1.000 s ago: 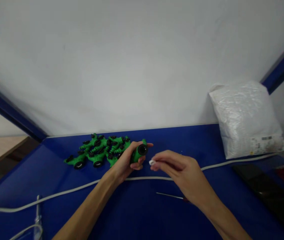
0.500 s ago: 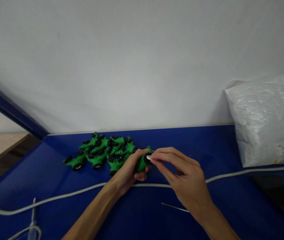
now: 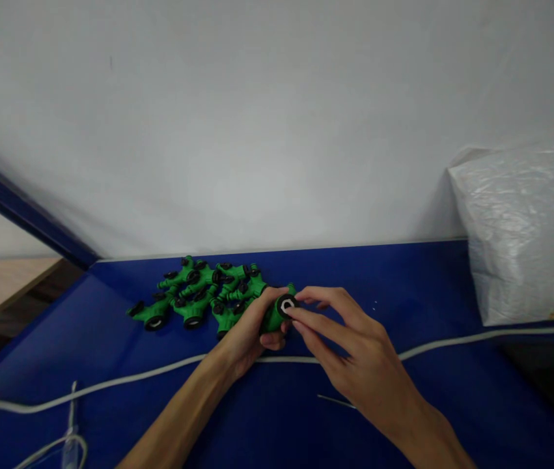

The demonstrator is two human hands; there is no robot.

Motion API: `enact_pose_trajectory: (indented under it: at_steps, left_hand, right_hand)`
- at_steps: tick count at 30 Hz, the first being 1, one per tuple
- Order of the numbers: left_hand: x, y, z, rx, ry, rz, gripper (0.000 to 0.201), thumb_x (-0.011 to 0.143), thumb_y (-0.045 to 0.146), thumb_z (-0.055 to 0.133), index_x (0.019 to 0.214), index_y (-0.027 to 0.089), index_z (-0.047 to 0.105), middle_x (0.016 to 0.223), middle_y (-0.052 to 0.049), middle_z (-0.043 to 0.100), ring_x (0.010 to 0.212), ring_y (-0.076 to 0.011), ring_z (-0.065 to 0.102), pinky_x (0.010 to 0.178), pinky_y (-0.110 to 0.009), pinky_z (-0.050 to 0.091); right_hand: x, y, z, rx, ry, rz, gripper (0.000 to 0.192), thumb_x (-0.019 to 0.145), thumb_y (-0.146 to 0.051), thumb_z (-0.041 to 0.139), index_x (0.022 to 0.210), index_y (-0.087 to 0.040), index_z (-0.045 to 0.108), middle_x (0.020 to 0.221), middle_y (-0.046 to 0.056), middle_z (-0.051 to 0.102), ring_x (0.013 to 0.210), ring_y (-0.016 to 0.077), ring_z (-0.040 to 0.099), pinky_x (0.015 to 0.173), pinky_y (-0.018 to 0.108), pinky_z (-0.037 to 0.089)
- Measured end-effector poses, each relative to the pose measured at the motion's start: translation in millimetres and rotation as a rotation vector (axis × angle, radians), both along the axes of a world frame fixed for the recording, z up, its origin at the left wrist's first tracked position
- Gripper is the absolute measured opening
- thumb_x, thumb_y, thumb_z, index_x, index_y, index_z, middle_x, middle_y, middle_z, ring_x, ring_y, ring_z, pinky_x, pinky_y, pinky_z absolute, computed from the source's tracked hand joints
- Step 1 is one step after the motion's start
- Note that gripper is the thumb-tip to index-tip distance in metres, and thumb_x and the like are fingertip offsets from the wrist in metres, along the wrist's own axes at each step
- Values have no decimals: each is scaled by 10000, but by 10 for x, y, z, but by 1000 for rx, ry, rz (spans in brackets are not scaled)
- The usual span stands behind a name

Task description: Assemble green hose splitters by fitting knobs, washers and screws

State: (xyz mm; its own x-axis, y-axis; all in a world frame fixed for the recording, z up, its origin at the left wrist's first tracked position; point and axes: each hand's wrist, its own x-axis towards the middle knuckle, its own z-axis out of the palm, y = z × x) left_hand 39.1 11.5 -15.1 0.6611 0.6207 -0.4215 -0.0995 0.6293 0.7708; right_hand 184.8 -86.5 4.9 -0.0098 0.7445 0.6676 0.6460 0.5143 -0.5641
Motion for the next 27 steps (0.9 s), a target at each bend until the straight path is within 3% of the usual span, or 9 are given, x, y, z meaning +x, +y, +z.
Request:
enact_pose_trajectory:
  at_steps: [3,7,11,15,19,23,27]
  left_hand:
    - [20,-10,-4,84,53,0,388,830,505,680,709,146,598,529,31,523,385,-27,349,384,-140,236]
    - [41,-19,2,212,120,16,500,826,618,663,712,133,632,548,-5,571,451,-75,481,444,-170,366]
    - [44,-39,17,244,138,33,537,828,661,641,722,135,629,562,2,560,462,-71,467,442,-167,314]
    - [52,-60,0,263,165,13,579,856,681,582,645,142,581,542,-5,527,483,-88,451,460,-192,303]
    - [66,-70,-29,341,181,65,542,853,668,596,691,151,580,608,7,515,555,-104,456,525,-211,351]
    - [73,-75,-42,434,208,154,480,841,638,639,819,159,611,733,22,502,656,-106,441,591,-202,378]
    - [75,-77,-76,467,222,148,473,866,629,610,786,165,574,743,26,470,681,-109,414,613,-201,380]
  right_hand:
    - [-12,-5,-3,-39,63,-16,212,955,-145,591,1071,-249,734,1141,79,695,1036,211,675,912,380,583]
    - [-19,14,-28,-217,410,-107,68,947,-293,638,937,-229,658,919,38,708,836,180,713,787,304,594]
    - [-44,53,-96,-435,682,-35,284,900,-436,685,1061,-220,595,860,13,685,663,149,703,652,269,592]
    - [-80,73,-119,-497,789,67,309,894,-440,687,1086,-211,610,880,11,685,684,138,705,688,270,594]
    - [-89,92,-114,-576,876,135,326,870,-448,702,1063,-191,641,844,22,712,738,167,724,736,308,602]
    - [-87,110,-152,-664,973,153,396,842,-452,738,1115,-182,641,826,32,739,779,192,742,789,340,598]
    - [-109,107,-186,-646,992,122,348,841,-460,742,1030,-183,652,817,27,734,754,180,733,774,332,587]
